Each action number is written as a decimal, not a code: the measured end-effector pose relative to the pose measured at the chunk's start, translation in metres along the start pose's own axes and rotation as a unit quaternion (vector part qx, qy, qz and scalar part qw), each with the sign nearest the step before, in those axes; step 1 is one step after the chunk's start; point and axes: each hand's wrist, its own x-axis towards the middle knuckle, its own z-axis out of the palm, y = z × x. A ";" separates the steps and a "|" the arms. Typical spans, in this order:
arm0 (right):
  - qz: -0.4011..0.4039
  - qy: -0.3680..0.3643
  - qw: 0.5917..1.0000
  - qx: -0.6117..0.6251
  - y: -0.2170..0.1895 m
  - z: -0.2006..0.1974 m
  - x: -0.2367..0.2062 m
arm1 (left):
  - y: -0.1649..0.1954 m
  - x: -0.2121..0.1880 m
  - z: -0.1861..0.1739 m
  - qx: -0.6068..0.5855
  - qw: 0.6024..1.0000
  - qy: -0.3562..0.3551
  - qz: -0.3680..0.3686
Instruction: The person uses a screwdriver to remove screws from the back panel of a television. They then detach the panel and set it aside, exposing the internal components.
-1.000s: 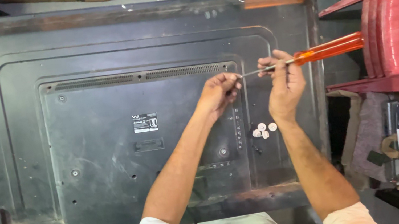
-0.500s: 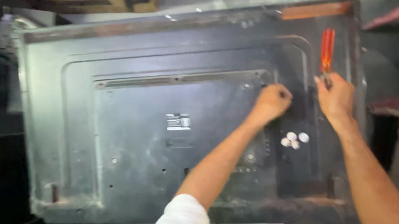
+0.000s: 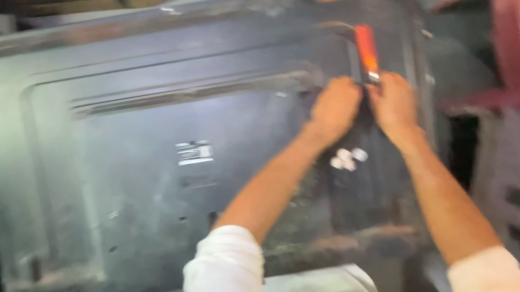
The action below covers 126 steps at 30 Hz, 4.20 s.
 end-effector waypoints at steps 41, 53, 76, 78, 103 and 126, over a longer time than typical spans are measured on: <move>-0.224 0.044 0.974 0.000 -0.066 0.022 -0.034 | 0.022 -0.205 -0.100 -0.005 0.999 -0.044 0.021; -0.236 0.133 0.959 0.078 -0.084 0.002 0.007 | 0.014 -0.166 -0.073 0.224 0.922 -0.238 0.207; 0.203 -0.085 0.922 0.318 -0.089 0.025 -0.200 | 0.016 -0.147 -0.064 0.166 0.935 -0.202 0.240; 0.195 -0.089 0.936 0.280 -0.090 0.025 -0.204 | 0.016 -0.149 -0.069 0.160 0.941 -0.194 0.225; 0.110 -0.117 0.986 -0.044 -0.116 0.029 -0.181 | -0.177 -0.585 -0.271 0.130 0.929 0.095 -0.333; 0.092 -0.093 0.983 -0.127 -0.152 0.023 -0.180 | -0.169 -0.583 -0.305 0.278 0.915 -0.245 -0.161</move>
